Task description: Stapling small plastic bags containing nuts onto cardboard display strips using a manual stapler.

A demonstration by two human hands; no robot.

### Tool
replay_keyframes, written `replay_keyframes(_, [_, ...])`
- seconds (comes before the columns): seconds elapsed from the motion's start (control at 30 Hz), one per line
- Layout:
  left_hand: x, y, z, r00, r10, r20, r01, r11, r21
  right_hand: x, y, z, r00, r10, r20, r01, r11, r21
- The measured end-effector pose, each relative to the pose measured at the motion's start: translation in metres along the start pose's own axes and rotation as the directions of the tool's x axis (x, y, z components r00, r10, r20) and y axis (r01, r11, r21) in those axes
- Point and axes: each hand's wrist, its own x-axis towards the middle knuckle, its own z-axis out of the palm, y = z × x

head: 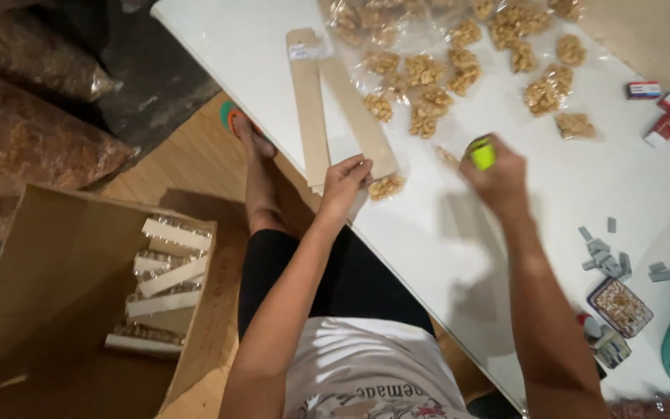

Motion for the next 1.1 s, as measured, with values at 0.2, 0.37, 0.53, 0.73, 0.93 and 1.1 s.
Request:
replay_keyframes(0.2, [-0.017,0.021,0.025,0.987,0.025,0.156,-0.009,0.995,-0.099,0.028,-0.073,0.01,0.878,0.301,0.373,-0.469,0.702,0.536])
replay_keyframes(0.37, [-0.037,0.048,0.036,0.982,0.017,0.187,-0.007,0.999,-0.054,0.034,-0.075,0.025,0.861,0.369,0.35,-0.508,0.663,0.55])
replay_keyframes(0.53, [-0.044,0.052,0.047,0.99,0.087,0.109,-0.103,0.983,0.15,0.033,-0.085,0.021,0.861,0.374,0.345,-0.509,0.655,0.558])
replay_keyframes(0.73, [-0.064,0.056,0.064,0.986,0.141,0.087,-0.16,0.945,0.284,0.056,-0.117,0.014,0.695,0.718,0.048,-0.415,0.345,0.842])
replay_keyframes(0.93, [-0.08,0.065,0.076,0.933,0.317,0.171,-0.359,0.854,0.376,0.068,-0.151,0.019,0.74,0.669,-0.061,-0.391,0.503,0.77])
replay_keyframes(1.1, [-0.078,0.062,0.085,0.923,0.335,0.187,-0.384,0.797,0.467,0.071,-0.106,0.05,0.654,0.749,-0.105,-0.453,0.5,0.738])
